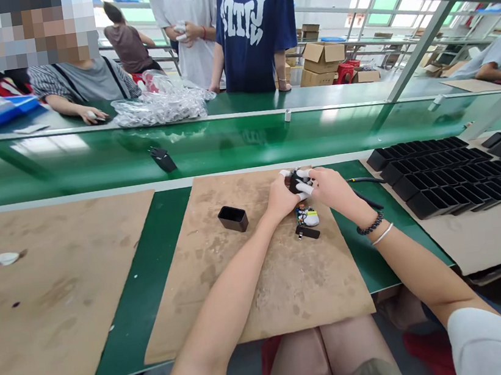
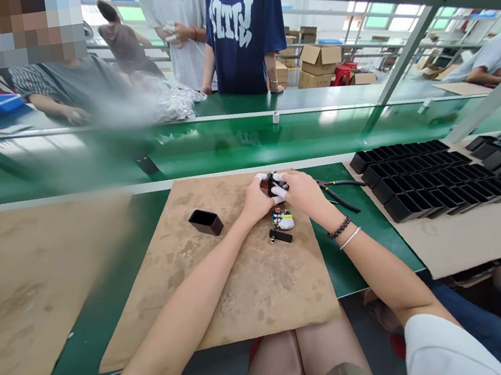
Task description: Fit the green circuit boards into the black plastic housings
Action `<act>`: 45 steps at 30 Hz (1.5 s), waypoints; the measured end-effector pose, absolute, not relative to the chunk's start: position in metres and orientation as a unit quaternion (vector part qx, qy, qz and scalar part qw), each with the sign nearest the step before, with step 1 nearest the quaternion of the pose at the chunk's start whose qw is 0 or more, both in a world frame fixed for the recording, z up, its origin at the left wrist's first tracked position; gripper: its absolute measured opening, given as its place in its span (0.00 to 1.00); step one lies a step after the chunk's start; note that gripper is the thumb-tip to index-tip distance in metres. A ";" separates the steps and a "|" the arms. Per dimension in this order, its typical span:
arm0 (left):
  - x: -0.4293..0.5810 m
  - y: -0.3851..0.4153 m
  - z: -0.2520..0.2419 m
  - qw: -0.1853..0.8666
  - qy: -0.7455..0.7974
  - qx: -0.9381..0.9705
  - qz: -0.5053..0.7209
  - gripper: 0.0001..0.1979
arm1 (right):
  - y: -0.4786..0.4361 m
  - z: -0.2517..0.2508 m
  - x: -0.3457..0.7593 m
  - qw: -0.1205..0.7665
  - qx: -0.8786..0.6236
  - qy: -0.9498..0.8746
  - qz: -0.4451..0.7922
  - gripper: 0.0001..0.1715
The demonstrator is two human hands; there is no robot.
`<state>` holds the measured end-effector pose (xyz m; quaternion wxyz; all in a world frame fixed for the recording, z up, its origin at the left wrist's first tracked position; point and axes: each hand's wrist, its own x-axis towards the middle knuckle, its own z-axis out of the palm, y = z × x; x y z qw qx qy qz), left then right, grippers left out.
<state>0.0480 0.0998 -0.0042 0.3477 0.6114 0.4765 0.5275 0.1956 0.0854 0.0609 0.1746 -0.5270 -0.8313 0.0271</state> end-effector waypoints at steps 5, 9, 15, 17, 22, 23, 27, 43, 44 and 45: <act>0.039 0.114 -0.015 0.446 0.416 0.578 0.542 0.27 | 0.089 0.037 0.204 0.247 -0.526 -0.808 0.099 0.21; 0.026 0.131 -0.023 0.438 0.418 0.504 0.616 0.29 | 0.097 0.029 0.205 0.343 -0.481 -0.805 0.056 0.21; 0.026 0.130 -0.023 0.329 0.460 0.415 0.713 0.29 | 0.103 0.021 0.206 0.298 -0.470 -0.830 0.050 0.12; 0.028 0.127 -0.022 0.322 0.466 0.416 0.711 0.28 | 0.103 0.023 0.205 0.317 -0.467 -0.825 0.040 0.16; 0.027 0.126 -0.023 0.310 0.483 0.417 0.705 0.27 | 0.101 0.021 0.198 0.257 -0.473 -0.842 0.035 0.10; 0.026 0.126 -0.023 0.312 0.490 0.413 0.702 0.27 | 0.101 0.021 0.197 0.234 -0.476 -0.847 0.040 0.06; 0.024 0.127 -0.024 0.318 0.506 0.416 0.685 0.26 | 0.103 0.021 0.199 0.268 -0.469 -0.841 0.030 0.09; 0.030 0.125 -0.017 0.451 0.382 0.529 0.608 0.14 | 0.106 0.016 0.208 0.288 -0.452 -0.826 0.173 0.35; 0.029 0.125 -0.016 0.455 0.377 0.530 0.608 0.14 | 0.107 0.016 0.209 0.288 -0.453 -0.824 0.180 0.37; 0.029 0.125 -0.016 0.458 0.371 0.532 0.608 0.14 | 0.108 0.016 0.211 0.286 -0.452 -0.824 0.187 0.38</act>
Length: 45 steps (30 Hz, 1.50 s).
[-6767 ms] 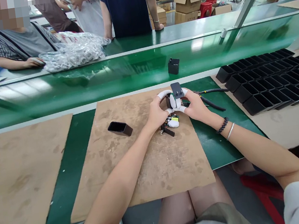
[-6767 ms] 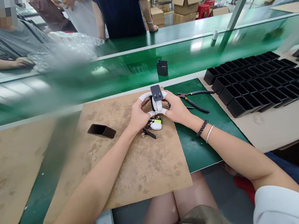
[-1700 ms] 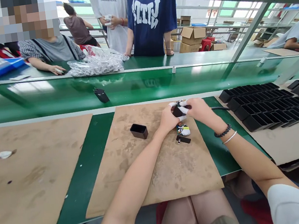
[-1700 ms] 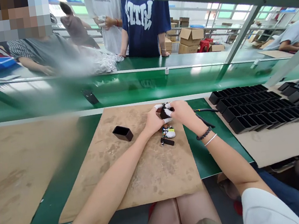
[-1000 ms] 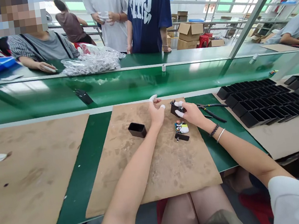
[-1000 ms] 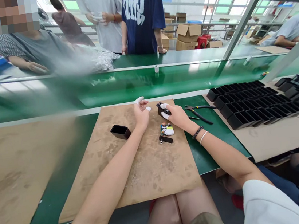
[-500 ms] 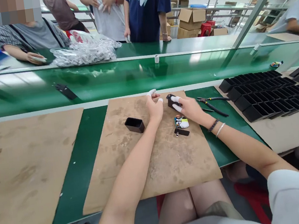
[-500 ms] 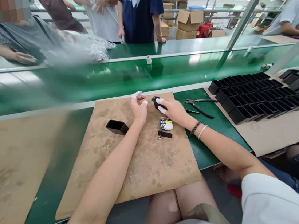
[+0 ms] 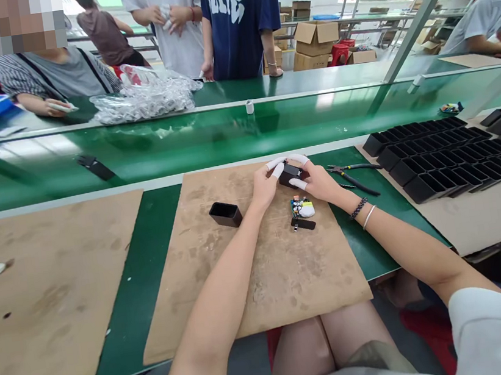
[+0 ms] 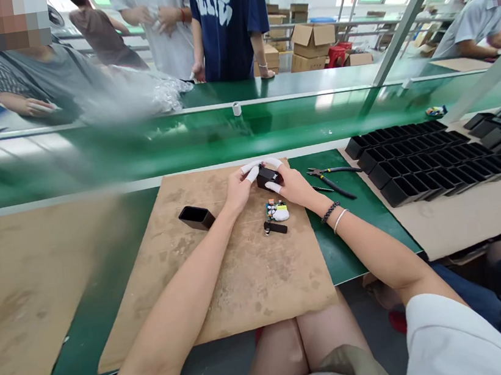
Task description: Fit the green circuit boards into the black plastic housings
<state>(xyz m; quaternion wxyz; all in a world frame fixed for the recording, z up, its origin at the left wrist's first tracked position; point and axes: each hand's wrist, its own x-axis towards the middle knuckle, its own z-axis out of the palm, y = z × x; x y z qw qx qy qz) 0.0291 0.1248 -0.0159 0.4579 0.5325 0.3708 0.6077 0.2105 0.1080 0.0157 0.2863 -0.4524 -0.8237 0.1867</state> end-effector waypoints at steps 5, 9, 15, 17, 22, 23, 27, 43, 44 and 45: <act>0.034 0.120 -0.013 0.451 0.361 0.545 0.607 0.13 | 0.115 0.014 0.217 0.290 -0.426 -0.829 0.219 0.39; 0.036 0.116 -0.011 0.406 0.396 0.562 0.602 0.11 | 0.116 0.013 0.218 0.288 -0.422 -0.829 0.227 0.39; 0.030 0.113 -0.010 0.337 0.435 0.584 0.597 0.08 | 0.115 0.009 0.216 0.324 -0.384 -0.829 0.245 0.28; 0.028 0.113 -0.010 0.338 0.434 0.590 0.591 0.08 | 0.115 0.007 0.215 0.338 -0.371 -0.829 0.248 0.24; 0.021 0.116 -0.010 0.383 0.415 0.580 0.587 0.10 | 0.116 0.006 0.213 0.347 -0.365 -0.831 0.237 0.24; 0.020 0.117 -0.009 0.403 0.409 0.576 0.582 0.11 | 0.116 0.007 0.213 0.349 -0.368 -0.830 0.233 0.23; 0.017 0.120 -0.009 0.476 0.397 0.543 0.567 0.18 | 0.117 0.008 0.213 0.365 -0.369 -0.819 0.243 0.20; 0.021 0.118 -0.007 0.494 0.396 0.526 0.567 0.22 | 0.117 0.006 0.211 0.391 -0.364 -0.798 0.279 0.16; 0.019 0.118 -0.007 0.497 0.395 0.529 0.563 0.22 | 0.118 0.007 0.211 0.388 -0.363 -0.800 0.280 0.16; 0.017 0.119 -0.007 0.502 0.393 0.529 0.560 0.22 | 0.120 0.008 0.211 0.382 -0.362 -0.803 0.279 0.15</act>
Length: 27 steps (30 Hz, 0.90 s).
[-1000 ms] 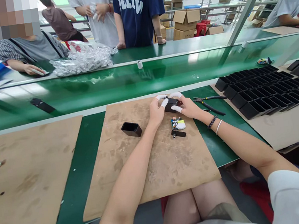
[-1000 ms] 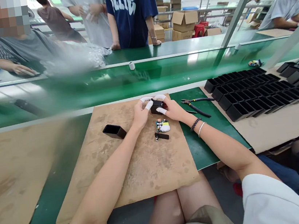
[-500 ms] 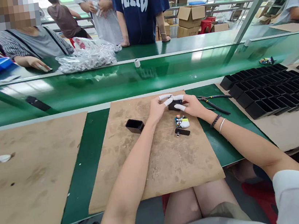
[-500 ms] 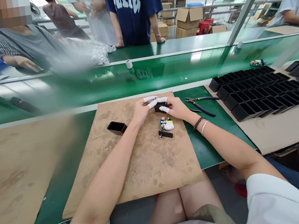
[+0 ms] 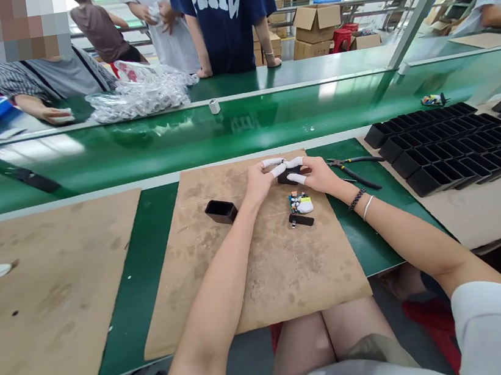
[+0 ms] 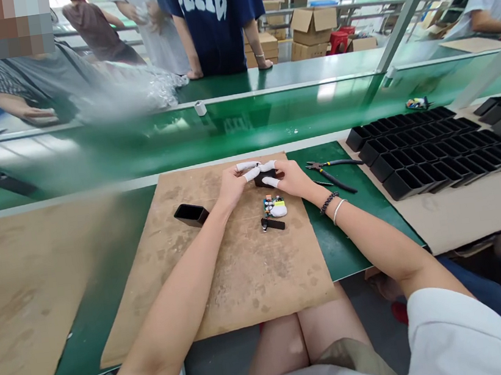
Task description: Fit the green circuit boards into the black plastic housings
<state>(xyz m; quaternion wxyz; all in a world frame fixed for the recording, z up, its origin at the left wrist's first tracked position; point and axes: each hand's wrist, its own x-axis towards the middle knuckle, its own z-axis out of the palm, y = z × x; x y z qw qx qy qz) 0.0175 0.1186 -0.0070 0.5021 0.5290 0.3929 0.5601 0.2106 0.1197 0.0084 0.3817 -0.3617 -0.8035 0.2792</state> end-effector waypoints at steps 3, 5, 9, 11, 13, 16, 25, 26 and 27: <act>0.011 0.123 -0.009 0.509 0.383 0.487 0.598 0.23 | 0.123 0.013 0.210 0.387 -0.364 -0.809 0.252 0.14; 0.008 0.126 -0.011 0.504 0.387 0.437 0.637 0.23 | 0.124 0.014 0.210 0.432 -0.374 -0.792 0.216 0.14; 0.012 0.126 -0.015 0.469 0.411 0.412 0.664 0.22 | 0.125 0.008 0.210 0.440 -0.403 -0.771 0.223 0.14; 0.018 0.123 -0.015 0.431 0.425 0.436 0.665 0.21 | 0.125 0.005 0.210 0.423 -0.423 -0.763 0.245 0.15; 0.024 0.119 -0.015 0.383 0.435 0.478 0.660 0.20 | 0.126 0.005 0.208 0.454 -0.441 -0.717 0.292 0.15; 0.031 0.111 -0.014 0.290 0.426 0.580 0.631 0.25 | 0.124 0.011 0.204 0.513 -0.431 -0.553 0.495 0.15; 0.037 0.099 -0.008 0.160 0.393 0.682 0.595 0.30 | 0.103 0.035 0.186 0.406 -0.366 -0.203 0.813 0.15; 0.037 0.098 -0.008 0.156 0.397 0.681 0.595 0.30 | 0.101 0.036 0.186 0.402 -0.366 -0.203 0.814 0.15; 0.038 0.098 -0.008 0.155 0.401 0.679 0.595 0.31 | 0.100 0.037 0.186 0.399 -0.369 -0.206 0.814 0.16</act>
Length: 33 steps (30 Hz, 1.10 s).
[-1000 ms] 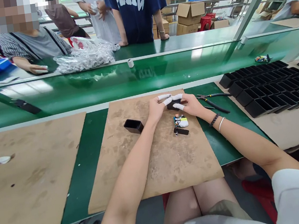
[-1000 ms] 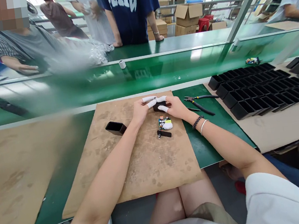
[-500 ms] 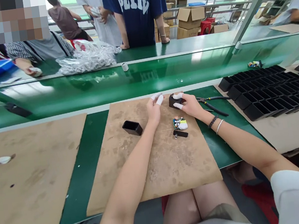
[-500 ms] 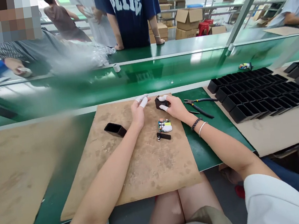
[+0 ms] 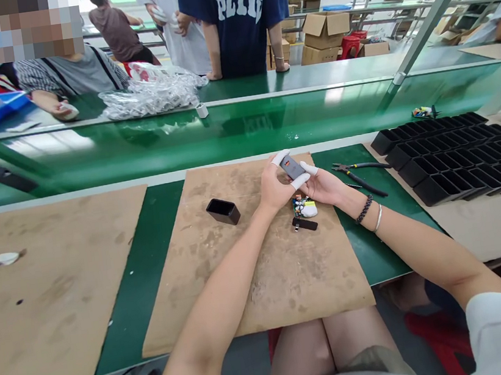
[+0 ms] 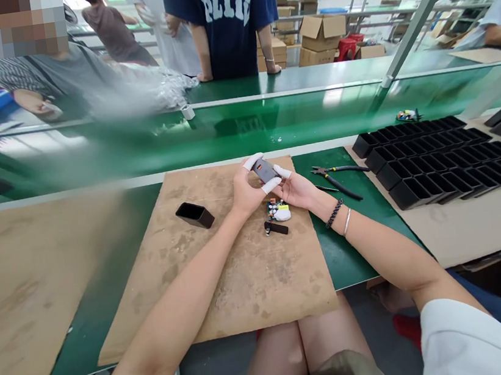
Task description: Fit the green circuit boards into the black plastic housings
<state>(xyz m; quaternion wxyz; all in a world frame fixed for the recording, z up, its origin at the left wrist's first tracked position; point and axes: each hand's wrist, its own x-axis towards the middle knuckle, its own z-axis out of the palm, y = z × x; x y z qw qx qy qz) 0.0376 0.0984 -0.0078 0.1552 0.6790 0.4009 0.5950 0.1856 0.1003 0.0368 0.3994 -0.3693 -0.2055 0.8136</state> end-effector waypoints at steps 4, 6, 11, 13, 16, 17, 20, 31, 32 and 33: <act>0.040 0.098 -0.007 0.168 0.412 0.661 0.604 0.32 | 0.099 0.037 0.189 0.420 -0.385 -0.237 0.787 0.13; 0.043 0.098 -0.005 0.182 0.420 0.651 0.605 0.31 | 0.102 0.036 0.192 0.448 -0.381 -0.267 0.763 0.13; 0.044 0.098 -0.003 0.245 0.427 0.646 0.583 0.31 | 0.113 0.033 0.203 0.502 -0.382 -0.397 0.667 0.15; 0.043 0.100 -0.005 0.293 0.419 0.644 0.569 0.32 | 0.117 0.032 0.207 0.502 -0.383 -0.446 0.634 0.19; 0.040 0.105 -0.010 0.379 0.409 0.629 0.541 0.34 | 0.119 0.031 0.210 0.499 -0.405 -0.522 0.560 0.24; 0.039 0.108 -0.011 0.404 0.407 0.622 0.533 0.35 | 0.119 0.031 0.210 0.504 -0.415 -0.544 0.527 0.24; 0.038 0.113 -0.013 0.466 0.396 0.598 0.518 0.35 | 0.119 0.034 0.211 0.512 -0.431 -0.576 0.470 0.25; 0.029 0.115 -0.004 0.603 0.346 0.551 0.461 0.35 | 0.124 0.041 0.221 0.435 -0.462 -0.407 0.657 0.20; 0.028 0.114 -0.003 0.611 0.338 0.557 0.449 0.34 | 0.126 0.042 0.223 0.416 -0.467 -0.397 0.672 0.21; 0.026 0.114 -0.002 0.619 0.331 0.563 0.436 0.32 | 0.127 0.044 0.225 0.400 -0.470 -0.383 0.688 0.21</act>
